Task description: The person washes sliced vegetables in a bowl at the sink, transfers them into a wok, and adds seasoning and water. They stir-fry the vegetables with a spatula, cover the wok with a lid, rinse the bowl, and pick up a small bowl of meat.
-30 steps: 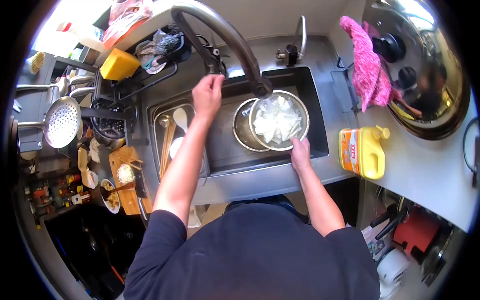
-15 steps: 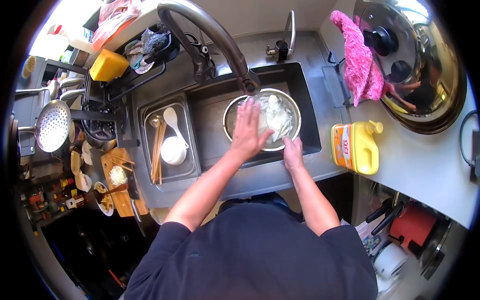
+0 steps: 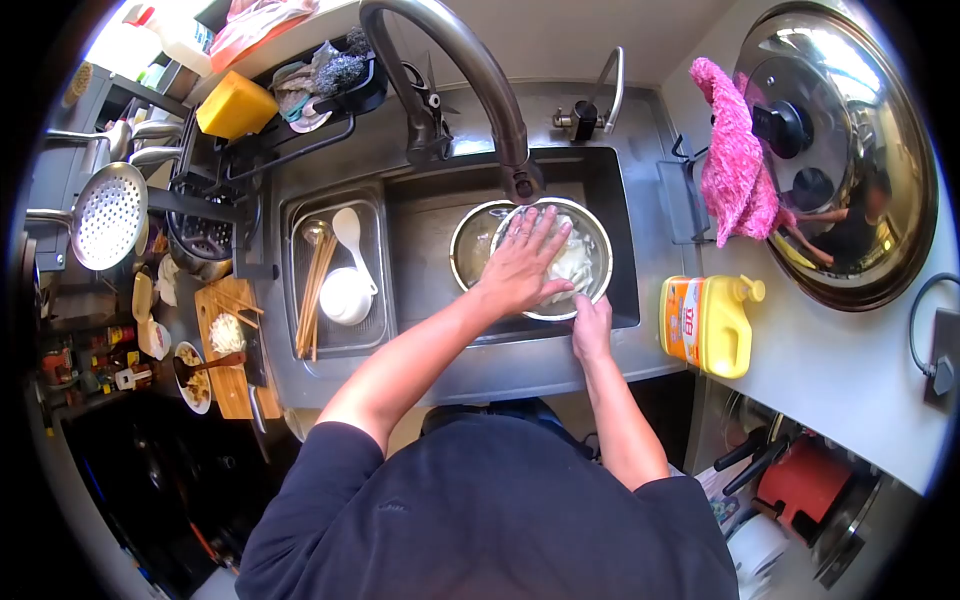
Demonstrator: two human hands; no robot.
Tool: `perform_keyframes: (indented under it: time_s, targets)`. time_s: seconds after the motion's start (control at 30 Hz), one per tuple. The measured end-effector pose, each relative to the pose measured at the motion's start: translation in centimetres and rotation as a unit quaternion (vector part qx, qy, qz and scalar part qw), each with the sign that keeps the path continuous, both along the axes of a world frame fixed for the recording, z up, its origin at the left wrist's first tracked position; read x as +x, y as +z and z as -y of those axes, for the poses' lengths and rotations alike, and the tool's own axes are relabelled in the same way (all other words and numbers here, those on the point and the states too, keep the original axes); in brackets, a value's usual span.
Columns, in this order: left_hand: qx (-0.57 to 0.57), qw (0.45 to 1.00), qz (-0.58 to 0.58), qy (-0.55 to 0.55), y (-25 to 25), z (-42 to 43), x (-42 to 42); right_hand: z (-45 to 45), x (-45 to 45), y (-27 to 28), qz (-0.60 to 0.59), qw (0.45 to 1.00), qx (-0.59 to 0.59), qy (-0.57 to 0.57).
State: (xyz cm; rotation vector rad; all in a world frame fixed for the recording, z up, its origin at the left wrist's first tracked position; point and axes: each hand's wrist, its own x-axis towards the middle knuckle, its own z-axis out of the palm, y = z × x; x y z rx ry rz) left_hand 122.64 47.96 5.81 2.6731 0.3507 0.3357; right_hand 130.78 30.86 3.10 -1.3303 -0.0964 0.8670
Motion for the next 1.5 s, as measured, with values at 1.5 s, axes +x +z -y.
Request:
perform_keyframes:
  time_s: [1.5]
  targets:
    - [-0.058,0.998,0.029,-0.006,-0.7,1.3,2.2,0.3,0.9,3.1,0.086,0.993,-0.080,-0.020]
